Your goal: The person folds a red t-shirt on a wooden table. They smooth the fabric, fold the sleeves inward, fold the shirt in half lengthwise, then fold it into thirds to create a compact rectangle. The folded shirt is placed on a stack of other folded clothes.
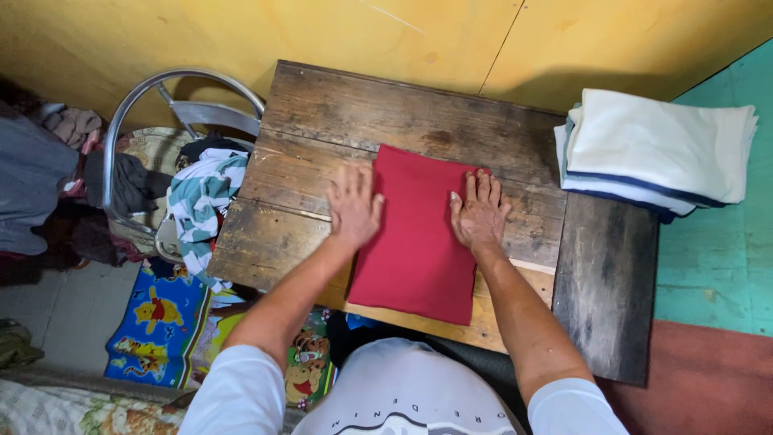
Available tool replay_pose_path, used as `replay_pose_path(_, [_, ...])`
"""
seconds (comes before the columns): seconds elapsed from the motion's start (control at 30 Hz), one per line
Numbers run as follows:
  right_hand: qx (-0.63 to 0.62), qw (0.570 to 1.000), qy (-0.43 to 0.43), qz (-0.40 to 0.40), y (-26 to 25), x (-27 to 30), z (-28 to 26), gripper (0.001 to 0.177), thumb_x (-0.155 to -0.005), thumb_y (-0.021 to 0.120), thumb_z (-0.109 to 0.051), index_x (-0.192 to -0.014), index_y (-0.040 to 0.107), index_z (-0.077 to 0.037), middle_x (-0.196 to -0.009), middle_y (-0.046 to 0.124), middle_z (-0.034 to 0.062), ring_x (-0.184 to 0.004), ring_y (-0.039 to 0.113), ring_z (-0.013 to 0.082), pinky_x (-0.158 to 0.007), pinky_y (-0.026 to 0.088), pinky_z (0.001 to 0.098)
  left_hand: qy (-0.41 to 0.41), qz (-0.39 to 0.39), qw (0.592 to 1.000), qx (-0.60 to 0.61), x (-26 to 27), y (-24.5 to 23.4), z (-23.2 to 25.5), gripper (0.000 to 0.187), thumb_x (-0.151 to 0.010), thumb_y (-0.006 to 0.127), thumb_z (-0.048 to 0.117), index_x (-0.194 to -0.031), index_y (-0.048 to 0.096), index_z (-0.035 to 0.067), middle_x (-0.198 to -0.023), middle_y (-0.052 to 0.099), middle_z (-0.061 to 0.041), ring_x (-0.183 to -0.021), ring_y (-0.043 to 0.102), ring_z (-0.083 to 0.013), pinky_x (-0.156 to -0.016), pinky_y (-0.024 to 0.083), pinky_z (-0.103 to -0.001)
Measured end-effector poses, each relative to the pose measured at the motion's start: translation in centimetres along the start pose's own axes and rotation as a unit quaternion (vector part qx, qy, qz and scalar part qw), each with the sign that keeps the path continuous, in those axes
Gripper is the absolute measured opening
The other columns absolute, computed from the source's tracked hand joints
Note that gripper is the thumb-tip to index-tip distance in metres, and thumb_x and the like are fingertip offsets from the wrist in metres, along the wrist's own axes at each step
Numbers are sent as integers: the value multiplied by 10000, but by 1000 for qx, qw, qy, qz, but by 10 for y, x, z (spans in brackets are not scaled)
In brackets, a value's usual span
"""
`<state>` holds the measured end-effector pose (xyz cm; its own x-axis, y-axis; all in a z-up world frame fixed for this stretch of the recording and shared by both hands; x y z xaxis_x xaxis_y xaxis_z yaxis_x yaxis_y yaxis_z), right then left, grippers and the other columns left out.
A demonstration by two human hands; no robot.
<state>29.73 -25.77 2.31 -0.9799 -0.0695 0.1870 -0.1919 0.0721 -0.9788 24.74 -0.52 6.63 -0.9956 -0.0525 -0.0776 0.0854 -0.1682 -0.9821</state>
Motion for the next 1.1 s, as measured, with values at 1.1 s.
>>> replay_pose_path(1.1, [23,992,-121,5,8,53,-44,618,-1083,297,-534,-1616,352,-225,-1677,329,86,-1556,217,295,-1180,227,521,49,-47,995,74,80,43,32,583,-1022,400,417,-1539,408,149,-1568,399,-124,-1498,236,-315,-1084,233,-527])
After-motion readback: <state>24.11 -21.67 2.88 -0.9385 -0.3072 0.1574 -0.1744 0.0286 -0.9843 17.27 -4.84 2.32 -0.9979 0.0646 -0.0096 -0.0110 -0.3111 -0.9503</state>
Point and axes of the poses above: each hand's wrist, its own x-axis away from the middle knuckle, its own y-axis out of the palm, z = x × y, the point moved 10 cm from there along -x, towards the middle knuckle
